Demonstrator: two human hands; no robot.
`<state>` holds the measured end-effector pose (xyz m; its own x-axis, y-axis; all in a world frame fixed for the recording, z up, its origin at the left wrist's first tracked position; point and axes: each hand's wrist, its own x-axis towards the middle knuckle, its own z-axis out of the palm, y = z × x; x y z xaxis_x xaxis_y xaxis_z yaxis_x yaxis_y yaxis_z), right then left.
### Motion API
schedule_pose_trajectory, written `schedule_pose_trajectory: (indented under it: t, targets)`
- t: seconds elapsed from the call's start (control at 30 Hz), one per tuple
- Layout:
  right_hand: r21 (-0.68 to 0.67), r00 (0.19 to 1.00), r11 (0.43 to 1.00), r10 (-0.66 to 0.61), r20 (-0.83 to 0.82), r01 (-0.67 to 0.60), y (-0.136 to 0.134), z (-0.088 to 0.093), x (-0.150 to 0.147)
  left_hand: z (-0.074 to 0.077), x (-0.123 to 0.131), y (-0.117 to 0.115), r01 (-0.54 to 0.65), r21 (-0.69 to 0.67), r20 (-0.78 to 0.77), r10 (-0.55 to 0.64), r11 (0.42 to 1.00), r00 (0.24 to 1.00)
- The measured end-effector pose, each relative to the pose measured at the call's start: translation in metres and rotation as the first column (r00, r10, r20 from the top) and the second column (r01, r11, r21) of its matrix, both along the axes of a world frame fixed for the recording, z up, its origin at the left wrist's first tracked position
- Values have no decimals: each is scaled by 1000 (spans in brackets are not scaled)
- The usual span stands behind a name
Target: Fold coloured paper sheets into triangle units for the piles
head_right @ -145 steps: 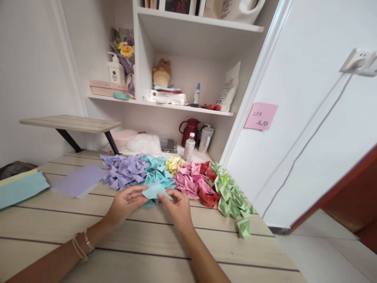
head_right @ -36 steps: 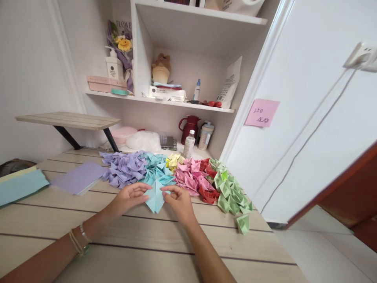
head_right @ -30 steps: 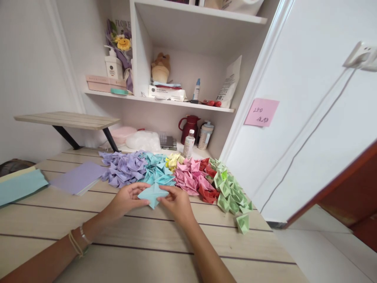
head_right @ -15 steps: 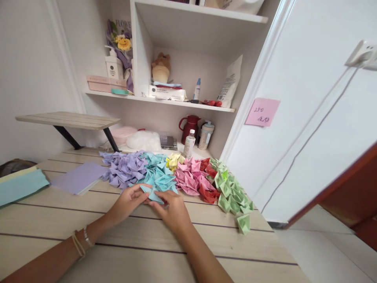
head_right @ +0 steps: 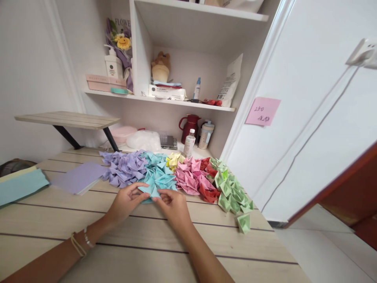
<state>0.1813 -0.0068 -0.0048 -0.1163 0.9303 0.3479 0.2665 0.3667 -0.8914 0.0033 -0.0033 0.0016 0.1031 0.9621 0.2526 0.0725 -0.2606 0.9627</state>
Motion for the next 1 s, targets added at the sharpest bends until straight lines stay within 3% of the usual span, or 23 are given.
schedule_pose_trajectory:
  t: [0.13, 0.3, 0.4, 0.6, 0.7, 0.87, 1.0]
  targets:
    - [3, 1000, 1000, 25, 11, -25, -1, 3, 2, 2, 0, -1, -12, 27, -19, 13, 1000, 1000]
    - [200, 960, 979, -79, 267, 25, -6, 8, 4, 9, 4, -7, -36, 128, -138, 54, 991, 989]
    - [225, 938, 974, -89, 335, 13, -9, 8, 3, 12, 7, -12, -9, 212, -195, 51, 977, 979]
    - [78, 997, 997, -25, 70, 20, -9, 3, -5, 5, 10, -13, -60, 184, -170, 92, 981, 981]
    - [95, 996, 995, -29, 89, 21, -12, 2, -10, -1, 10, -12, -58, 134, -209, 86, 989, 974]
    - [146, 989, 989, -51, 138, 30, -20, 3, -18, -4, 9, -10, -31, 117, -120, 45, 993, 992]
    - [30, 991, 999, -16, -133, 20, -12, 1, -15, -6, 4, -2, 11, 30, 31, -11, 999, 999]
